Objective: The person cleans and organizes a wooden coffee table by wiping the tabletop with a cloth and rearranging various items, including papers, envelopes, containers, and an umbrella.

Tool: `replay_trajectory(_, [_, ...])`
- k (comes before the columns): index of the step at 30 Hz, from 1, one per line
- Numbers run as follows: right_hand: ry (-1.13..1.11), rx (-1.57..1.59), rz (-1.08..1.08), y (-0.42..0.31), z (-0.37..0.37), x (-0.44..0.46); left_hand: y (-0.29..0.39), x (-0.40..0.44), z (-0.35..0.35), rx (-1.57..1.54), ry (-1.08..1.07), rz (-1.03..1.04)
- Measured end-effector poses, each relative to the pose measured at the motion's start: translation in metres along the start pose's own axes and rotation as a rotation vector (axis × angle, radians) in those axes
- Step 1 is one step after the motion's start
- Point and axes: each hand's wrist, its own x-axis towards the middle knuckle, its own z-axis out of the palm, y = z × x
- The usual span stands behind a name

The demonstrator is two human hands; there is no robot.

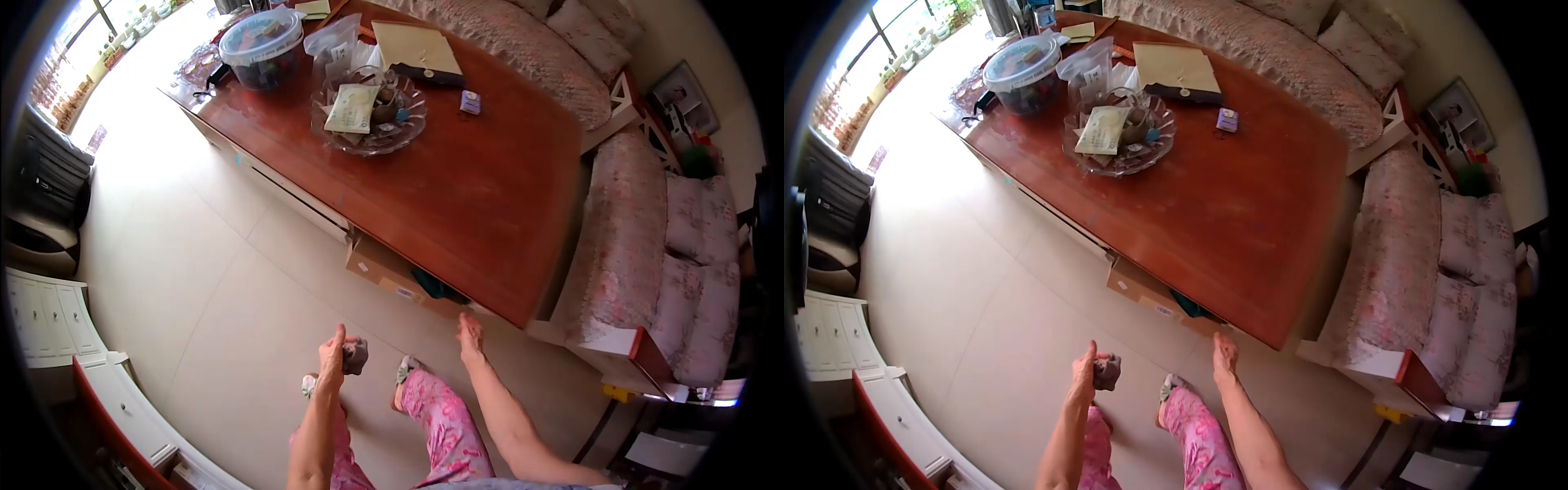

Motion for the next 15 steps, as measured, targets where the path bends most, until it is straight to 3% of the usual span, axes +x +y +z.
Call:
replay_trajectory(1, [0.103, -0.064, -0.337, 0.011, 0.005, 0.023, 0.003, 0.022, 0.009, -0.003, 0.001, 0.002])
replay_trajectory(2, [0.205, -0.122, -0.673, 0.021, 0.015, 0.043, 0.010, 0.044, 0.016, 0.103, 0.075, 0.138])
replay_trajectory(3, [0.203, -0.121, -0.676, 0.024, 0.022, 0.060, 0.015, 0.068, 0.022, 0.207, 0.146, 0.271])
replay_trajectory(5, [0.246, -0.104, -0.704, 0.023, 0.038, 0.079, 0.031, 0.113, 0.024, 0.217, 0.053, 0.249])
replay_trajectory(6, [0.258, -0.277, -0.648, 0.012, 0.042, 0.073, 0.035, 0.136, 0.031, 0.200, 0.047, 0.268])
replay_trajectory(9, [0.423, -0.247, -0.518, 0.014, 0.064, 0.095, 0.053, 0.189, 0.043, 0.174, -0.049, 0.204])
replay_trajectory(11, [0.497, -0.370, -0.558, 0.009, 0.072, 0.110, 0.052, 0.217, 0.057, 0.074, -0.200, 0.129])
replay_trajectory(13, [0.444, -0.483, -0.217, 0.011, 0.066, 0.129, 0.041, 0.249, 0.066, 0.053, -0.270, 0.153])
replay_trajectory(15, [0.406, -0.511, -0.136, 0.006, 0.065, 0.139, 0.037, 0.277, 0.074, -0.080, -0.268, 0.271])
